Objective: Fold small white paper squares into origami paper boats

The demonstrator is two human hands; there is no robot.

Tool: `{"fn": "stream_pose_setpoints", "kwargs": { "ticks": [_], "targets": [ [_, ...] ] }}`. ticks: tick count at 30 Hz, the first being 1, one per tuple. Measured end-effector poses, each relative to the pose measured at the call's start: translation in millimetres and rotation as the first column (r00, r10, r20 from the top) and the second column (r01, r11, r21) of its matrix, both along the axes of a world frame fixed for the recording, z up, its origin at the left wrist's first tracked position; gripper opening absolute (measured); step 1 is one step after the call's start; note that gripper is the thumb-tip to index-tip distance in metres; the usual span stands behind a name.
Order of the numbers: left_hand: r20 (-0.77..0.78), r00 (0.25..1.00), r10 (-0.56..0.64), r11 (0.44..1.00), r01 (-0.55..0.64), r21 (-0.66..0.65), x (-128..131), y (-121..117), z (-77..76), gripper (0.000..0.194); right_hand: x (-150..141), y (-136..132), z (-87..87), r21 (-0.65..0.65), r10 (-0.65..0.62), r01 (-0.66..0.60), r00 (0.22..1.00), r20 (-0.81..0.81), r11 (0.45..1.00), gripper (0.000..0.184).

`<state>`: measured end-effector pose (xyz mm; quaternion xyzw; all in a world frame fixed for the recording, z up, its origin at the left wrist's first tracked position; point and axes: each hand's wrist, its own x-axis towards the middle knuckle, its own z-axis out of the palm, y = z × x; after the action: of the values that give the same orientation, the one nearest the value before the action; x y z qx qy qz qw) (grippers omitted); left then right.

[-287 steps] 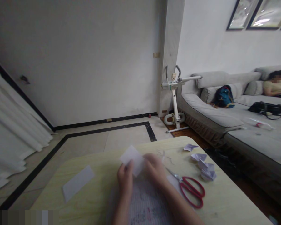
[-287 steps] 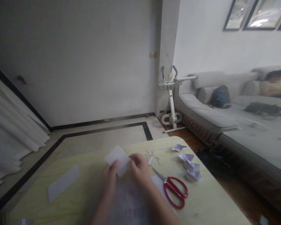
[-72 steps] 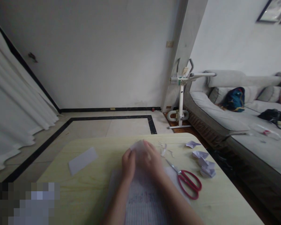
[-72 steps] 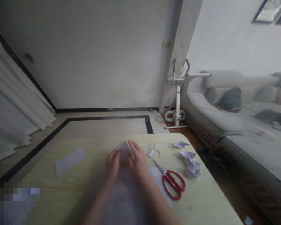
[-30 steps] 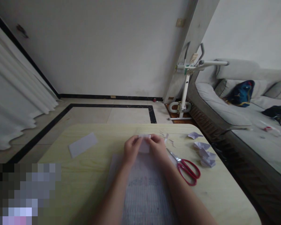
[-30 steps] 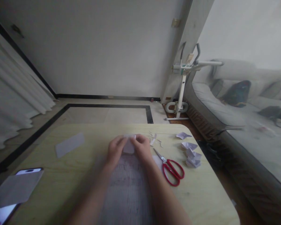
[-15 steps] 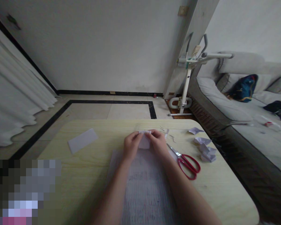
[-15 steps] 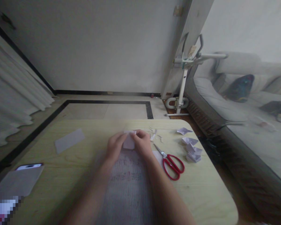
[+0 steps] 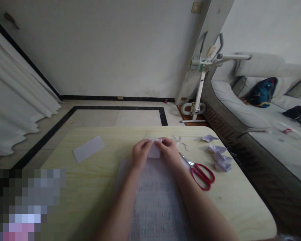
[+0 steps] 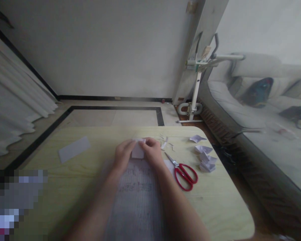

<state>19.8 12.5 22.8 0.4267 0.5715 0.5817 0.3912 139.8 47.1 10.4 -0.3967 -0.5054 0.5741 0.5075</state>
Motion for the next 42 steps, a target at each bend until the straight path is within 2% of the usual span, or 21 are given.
{"fn": "stream_pose_setpoints", "kwargs": {
  "ticks": [18, 27, 42],
  "targets": [
    [-0.019, 1.000, 0.001, 1.000, -0.001, 0.013, -0.7, 0.8, -2.2, 0.025, -0.6, 1.0, -2.7, -0.027, 0.024, -0.025, 0.999, -0.025, 0.999, 0.019],
    [-0.028, 1.000, -0.011, 1.000, 0.011, 0.013, -1.2, 1.4, -5.3, 0.027, -0.1, 0.3, 1.4, -0.021, 0.029, -0.029, 0.999, -0.016, 0.999, 0.019],
    [-0.029, 1.000, -0.005, 1.000, 0.004, -0.015, -0.5, 1.2, -3.2, 0.026, 0.1, 1.1, -0.3, -0.044, 0.050, -0.052, 0.998, -0.043, 0.998, 0.018]
  ]
}}
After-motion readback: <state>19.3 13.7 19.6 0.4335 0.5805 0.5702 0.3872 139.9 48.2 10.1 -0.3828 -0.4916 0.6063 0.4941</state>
